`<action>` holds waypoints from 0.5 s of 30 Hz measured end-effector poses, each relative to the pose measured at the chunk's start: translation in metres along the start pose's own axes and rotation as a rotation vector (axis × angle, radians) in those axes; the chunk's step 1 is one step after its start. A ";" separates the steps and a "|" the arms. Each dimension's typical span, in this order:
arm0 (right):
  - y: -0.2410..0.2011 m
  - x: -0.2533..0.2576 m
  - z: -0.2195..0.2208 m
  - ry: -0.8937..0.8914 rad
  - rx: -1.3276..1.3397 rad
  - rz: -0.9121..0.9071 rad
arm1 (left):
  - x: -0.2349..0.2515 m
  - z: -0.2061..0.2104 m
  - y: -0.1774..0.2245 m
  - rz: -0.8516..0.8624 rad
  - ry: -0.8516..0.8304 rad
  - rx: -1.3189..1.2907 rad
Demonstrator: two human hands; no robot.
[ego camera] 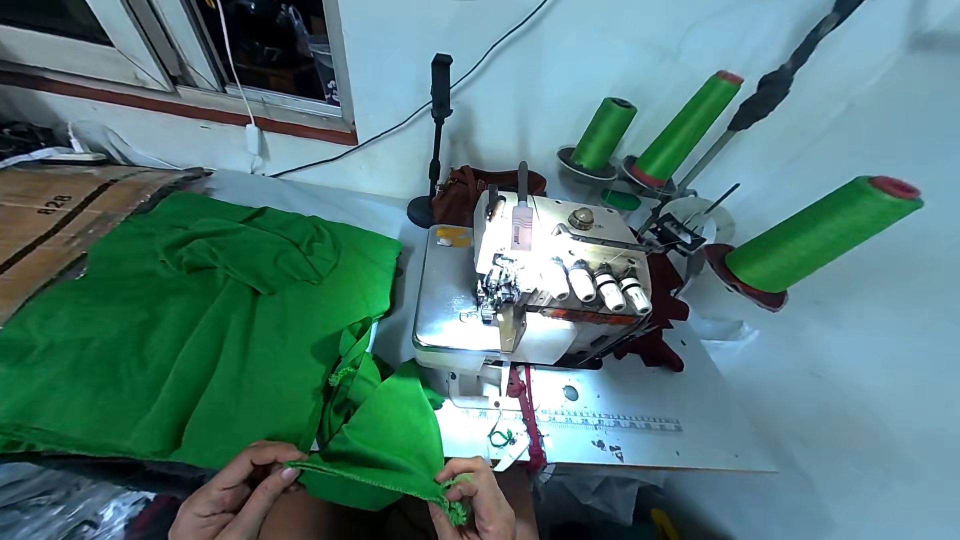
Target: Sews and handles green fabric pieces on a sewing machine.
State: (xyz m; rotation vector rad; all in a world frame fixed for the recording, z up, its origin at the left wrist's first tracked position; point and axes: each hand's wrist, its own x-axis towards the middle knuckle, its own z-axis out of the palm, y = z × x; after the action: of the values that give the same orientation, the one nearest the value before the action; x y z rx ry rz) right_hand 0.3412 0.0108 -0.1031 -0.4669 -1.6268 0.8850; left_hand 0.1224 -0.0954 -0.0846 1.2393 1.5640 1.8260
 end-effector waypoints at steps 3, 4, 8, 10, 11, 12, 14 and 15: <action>0.002 -0.001 0.001 0.018 -0.001 -0.014 | 0.000 0.000 -0.001 0.004 -0.003 0.010; 0.003 -0.001 0.002 0.020 -0.001 -0.018 | 0.000 0.000 -0.001 0.007 -0.002 0.013; 0.000 0.004 -0.003 0.032 0.028 0.000 | 0.002 -0.009 0.014 0.015 -0.193 0.011; -0.005 0.016 -0.010 0.055 0.045 0.010 | 0.014 -0.019 0.030 0.059 -0.411 0.026; -0.008 0.024 -0.014 0.065 0.054 0.012 | 0.022 -0.021 0.034 0.107 -0.470 0.065; -0.011 0.030 -0.017 0.073 0.067 0.013 | 0.031 -0.021 0.036 0.175 -0.493 0.133; -0.022 0.044 -0.019 0.054 0.094 -0.001 | 0.049 -0.011 0.037 0.341 -0.467 0.320; -0.031 0.052 -0.020 0.022 0.102 -0.018 | 0.058 -0.002 0.039 0.406 -0.452 0.427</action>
State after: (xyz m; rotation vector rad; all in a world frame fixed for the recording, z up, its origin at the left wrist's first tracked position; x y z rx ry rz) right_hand 0.3520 0.0341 -0.0452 -0.3896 -1.5550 0.9418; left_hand 0.1000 -0.0610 -0.0279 2.1238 1.5553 1.3002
